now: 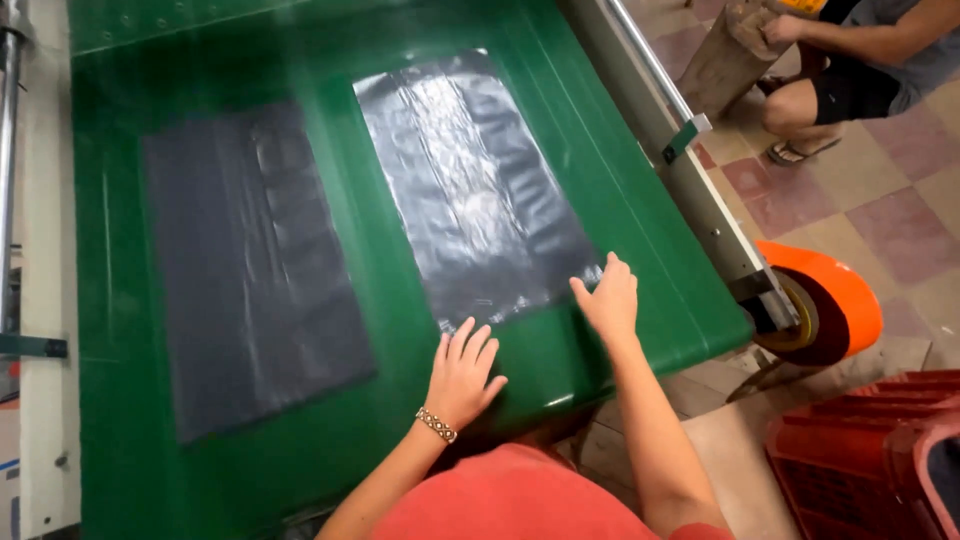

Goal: Folding plastic bags coming off a conveyor belt and placing them into a plastic crate.

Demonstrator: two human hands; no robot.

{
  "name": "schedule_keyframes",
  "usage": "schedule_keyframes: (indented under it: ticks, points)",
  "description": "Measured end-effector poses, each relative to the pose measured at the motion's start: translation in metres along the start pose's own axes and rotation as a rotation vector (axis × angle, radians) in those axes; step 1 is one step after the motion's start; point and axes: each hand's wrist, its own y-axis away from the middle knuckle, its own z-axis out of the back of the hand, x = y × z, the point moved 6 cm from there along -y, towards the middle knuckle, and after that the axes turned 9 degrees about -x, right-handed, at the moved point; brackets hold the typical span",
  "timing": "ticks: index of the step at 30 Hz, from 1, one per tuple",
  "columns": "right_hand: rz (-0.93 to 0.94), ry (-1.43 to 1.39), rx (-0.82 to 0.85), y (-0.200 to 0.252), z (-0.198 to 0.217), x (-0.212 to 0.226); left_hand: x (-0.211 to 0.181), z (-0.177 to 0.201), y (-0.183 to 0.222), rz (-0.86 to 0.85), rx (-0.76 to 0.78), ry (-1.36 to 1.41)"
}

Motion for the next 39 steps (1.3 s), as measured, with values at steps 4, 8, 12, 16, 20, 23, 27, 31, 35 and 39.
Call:
schedule_keyframes:
  ticks: [4,8,12,16,20,23,27,31,35,39]
  points:
    - [-0.053,0.222,0.007,0.017,0.018,-0.001,-0.008,-0.01,0.018,-0.009,0.028,-0.021]
    - [-0.189,0.231,0.18,0.04,0.041,-0.03,-0.029,-0.017,0.042,-0.013,0.041,-0.039]
    - [-0.286,0.219,0.416,0.066,0.045,-0.074,-0.039,-0.025,0.054,-0.03,0.019,-0.066]
    - [-0.223,0.27,0.419,0.081,0.043,-0.074,-0.047,-0.016,0.056,-0.031,0.008,-0.065]
    - [-0.322,-0.069,0.429,0.071,0.058,-0.052,-0.055,-0.016,0.056,-0.077,0.039,-0.089]
    - [-0.342,-0.458,0.355,0.056,0.1,-0.009,-0.056,-0.052,0.074,-0.123,-0.137,-0.124]
    - [-0.398,-1.014,0.343,0.033,0.083,-0.04,-0.051,-0.017,0.071,-0.212,-0.321,-0.109]
    - [-0.296,-0.933,0.38,0.047,0.116,-0.049,-0.022,0.021,0.068,-0.179,-0.241,0.037]
    - [-0.374,-1.117,0.623,0.073,0.106,-0.093,0.002,0.097,0.042,0.05,0.172,0.645]
    - [-0.181,-1.027,0.66,0.06,0.151,-0.013,0.034,0.134,0.018,0.315,0.171,0.953]
